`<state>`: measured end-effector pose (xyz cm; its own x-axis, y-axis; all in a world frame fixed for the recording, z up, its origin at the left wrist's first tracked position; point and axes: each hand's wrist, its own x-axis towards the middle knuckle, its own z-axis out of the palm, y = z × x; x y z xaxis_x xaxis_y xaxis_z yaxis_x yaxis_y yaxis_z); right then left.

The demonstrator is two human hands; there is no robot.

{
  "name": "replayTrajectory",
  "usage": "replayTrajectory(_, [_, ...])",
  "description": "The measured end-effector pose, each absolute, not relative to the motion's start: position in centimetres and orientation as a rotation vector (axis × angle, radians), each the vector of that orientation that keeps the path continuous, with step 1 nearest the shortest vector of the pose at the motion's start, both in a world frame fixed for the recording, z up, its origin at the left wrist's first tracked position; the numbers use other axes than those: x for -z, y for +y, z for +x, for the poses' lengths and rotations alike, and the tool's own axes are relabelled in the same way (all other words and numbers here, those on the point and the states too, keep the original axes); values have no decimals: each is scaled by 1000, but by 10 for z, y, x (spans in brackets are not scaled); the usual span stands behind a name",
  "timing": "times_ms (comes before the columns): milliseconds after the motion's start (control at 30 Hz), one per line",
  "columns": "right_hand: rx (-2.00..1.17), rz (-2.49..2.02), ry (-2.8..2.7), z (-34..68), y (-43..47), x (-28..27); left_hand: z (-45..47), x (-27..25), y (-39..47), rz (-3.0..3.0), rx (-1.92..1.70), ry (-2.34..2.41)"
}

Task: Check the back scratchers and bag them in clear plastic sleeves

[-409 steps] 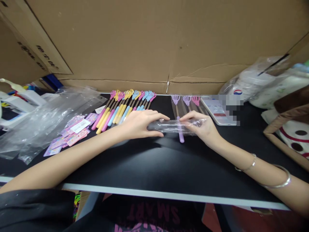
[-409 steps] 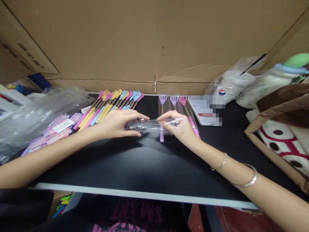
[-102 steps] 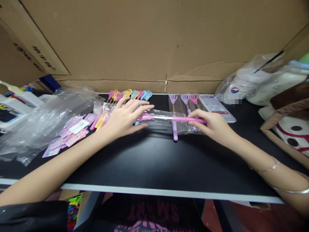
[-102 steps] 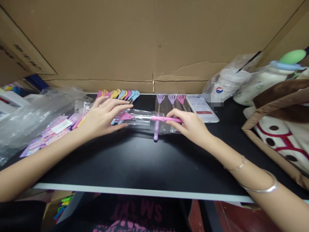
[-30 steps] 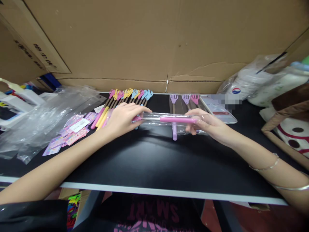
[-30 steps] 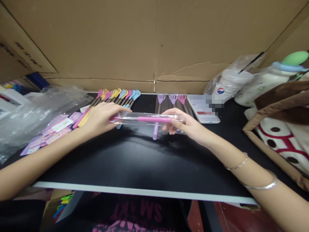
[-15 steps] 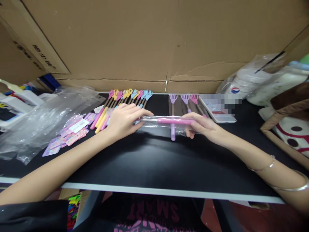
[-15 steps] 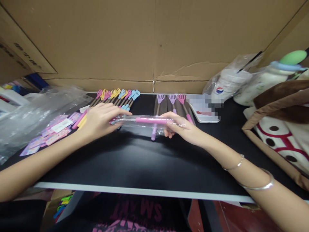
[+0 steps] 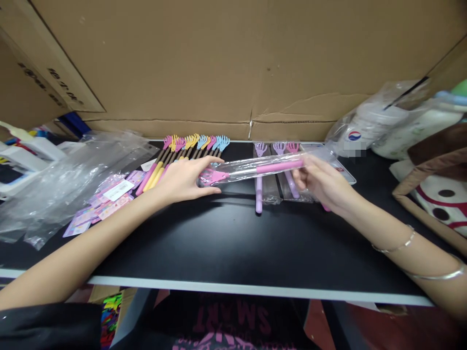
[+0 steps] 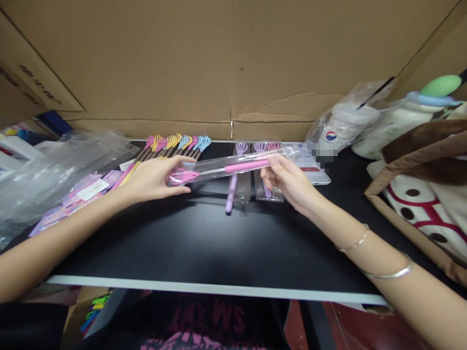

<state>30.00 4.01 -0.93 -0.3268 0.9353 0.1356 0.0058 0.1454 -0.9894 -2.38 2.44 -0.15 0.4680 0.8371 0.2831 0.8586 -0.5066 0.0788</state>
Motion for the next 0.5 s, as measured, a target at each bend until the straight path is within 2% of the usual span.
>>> replayTrajectory(233, [-1401, -938, -1381, 302, 46, 12, -22, 2, 24, -3021, 538, -1608])
replayTrajectory(500, [-1482, -935, -1310, 302, 47, 10, -20, 5, 25, -3051, 615, -1679])
